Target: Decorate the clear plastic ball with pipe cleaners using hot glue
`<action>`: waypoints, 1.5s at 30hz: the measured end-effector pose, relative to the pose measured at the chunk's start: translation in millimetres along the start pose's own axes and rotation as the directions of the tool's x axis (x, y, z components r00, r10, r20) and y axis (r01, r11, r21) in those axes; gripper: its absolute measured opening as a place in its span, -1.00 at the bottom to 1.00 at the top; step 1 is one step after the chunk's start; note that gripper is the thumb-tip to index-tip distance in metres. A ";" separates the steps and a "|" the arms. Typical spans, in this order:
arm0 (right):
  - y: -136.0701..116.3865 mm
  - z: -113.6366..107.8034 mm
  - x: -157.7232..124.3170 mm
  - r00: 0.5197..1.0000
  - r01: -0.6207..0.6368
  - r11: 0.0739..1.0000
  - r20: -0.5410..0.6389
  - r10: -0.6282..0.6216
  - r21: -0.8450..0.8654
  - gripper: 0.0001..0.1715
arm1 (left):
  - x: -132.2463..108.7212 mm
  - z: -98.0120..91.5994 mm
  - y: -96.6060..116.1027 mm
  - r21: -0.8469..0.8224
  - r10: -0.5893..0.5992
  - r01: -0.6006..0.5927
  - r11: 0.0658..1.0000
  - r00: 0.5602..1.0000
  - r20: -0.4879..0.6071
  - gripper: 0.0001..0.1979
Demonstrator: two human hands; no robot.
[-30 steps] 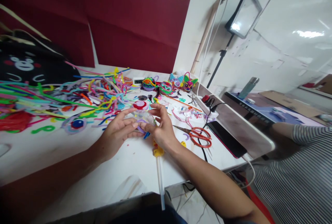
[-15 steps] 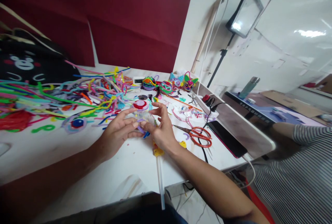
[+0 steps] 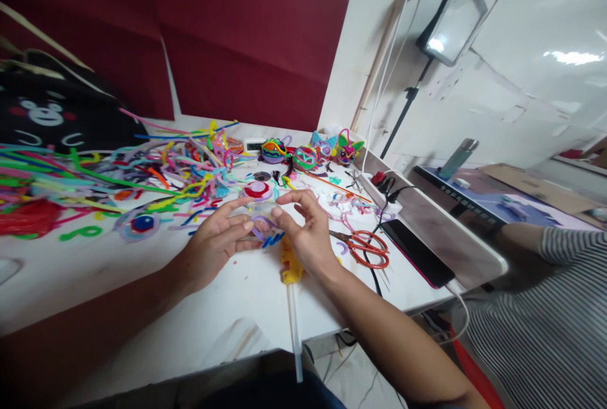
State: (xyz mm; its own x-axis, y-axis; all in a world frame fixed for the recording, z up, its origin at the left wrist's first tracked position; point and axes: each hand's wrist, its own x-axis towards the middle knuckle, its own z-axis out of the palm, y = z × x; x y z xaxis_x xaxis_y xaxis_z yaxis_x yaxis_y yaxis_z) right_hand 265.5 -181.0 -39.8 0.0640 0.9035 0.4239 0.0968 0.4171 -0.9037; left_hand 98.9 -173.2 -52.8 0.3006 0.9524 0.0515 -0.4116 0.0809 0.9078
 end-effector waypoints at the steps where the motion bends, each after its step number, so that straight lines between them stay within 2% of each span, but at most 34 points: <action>1: -1.4 -1.4 0.5 1.000 0.012 1.000 -0.017 -0.012 -0.003 -0.85 | -0.1 0.1 -0.1 0.003 -0.001 0.001 1.000 1.000 0.001 -0.41; 4: -5.1 -4.5 1.6 1.000 -0.003 1.000 -0.017 0.004 0.018 -0.84 | -0.2 0.1 -0.7 0.013 -0.002 0.002 1.000 1.000 0.010 -0.42; 10: -13.9 -6.5 -2.2 0.997 -0.016 1.000 0.072 0.014 0.024 -0.72 | 1.4 -1.9 -1.2 -0.020 -0.009 0.009 1.000 1.000 -0.013 -0.40; 16: -20.9 -11.7 -8.6 0.984 0.076 0.993 0.167 -0.060 -0.093 -0.66 | 3.2 -2.3 -0.9 -0.036 -0.023 0.022 0.999 0.999 -0.029 -0.46; 20: -23.0 -14.2 -10.5 0.977 0.073 0.983 0.208 -0.037 -0.171 -0.62 | 2.8 -2.5 -1.0 -0.049 -0.022 0.021 0.999 1.000 -0.016 -0.48; 25: -22.3 -19.4 -10.3 0.983 -0.028 0.996 0.179 0.043 -0.086 -0.72 | 2.0 -2.5 0.3 -0.062 -0.023 0.021 0.998 0.999 -0.031 -0.48; 29: -23.6 -25.1 -10.2 0.989 -0.050 0.995 0.132 0.062 -0.089 -0.78 | 2.9 -1.8 1.6 -0.078 -0.029 0.026 0.997 0.999 -0.033 -0.48; 37: -11.6 -44.1 -15.1 0.994 -0.102 0.994 0.031 0.102 -0.027 -0.75 | 5.4 -3.4 -0.1 -0.101 -0.028 0.022 0.995 0.998 -0.054 -0.55; 42: -8.0 -59.0 -24.1 0.998 -0.039 0.973 -0.055 0.027 -0.229 -0.55 | 5.2 -5.0 0.6 -0.142 -0.053 0.047 0.989 0.998 -0.035 -0.60; 45: -9.9 -66.0 -29.8 0.999 -0.028 0.952 -0.045 0.015 -0.306 -0.54 | 6.4 -6.2 1.5 -0.189 -0.087 0.080 0.979 0.996 -0.029 -0.62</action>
State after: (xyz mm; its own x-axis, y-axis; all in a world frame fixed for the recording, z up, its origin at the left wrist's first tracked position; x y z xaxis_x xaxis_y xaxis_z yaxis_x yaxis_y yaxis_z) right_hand 328.2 -218.6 -39.5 0.1099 0.9043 0.4126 0.3939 0.3415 -0.8534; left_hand 95.0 -165.2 -53.7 0.3100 0.9499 -0.0398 -0.5412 0.2107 0.8141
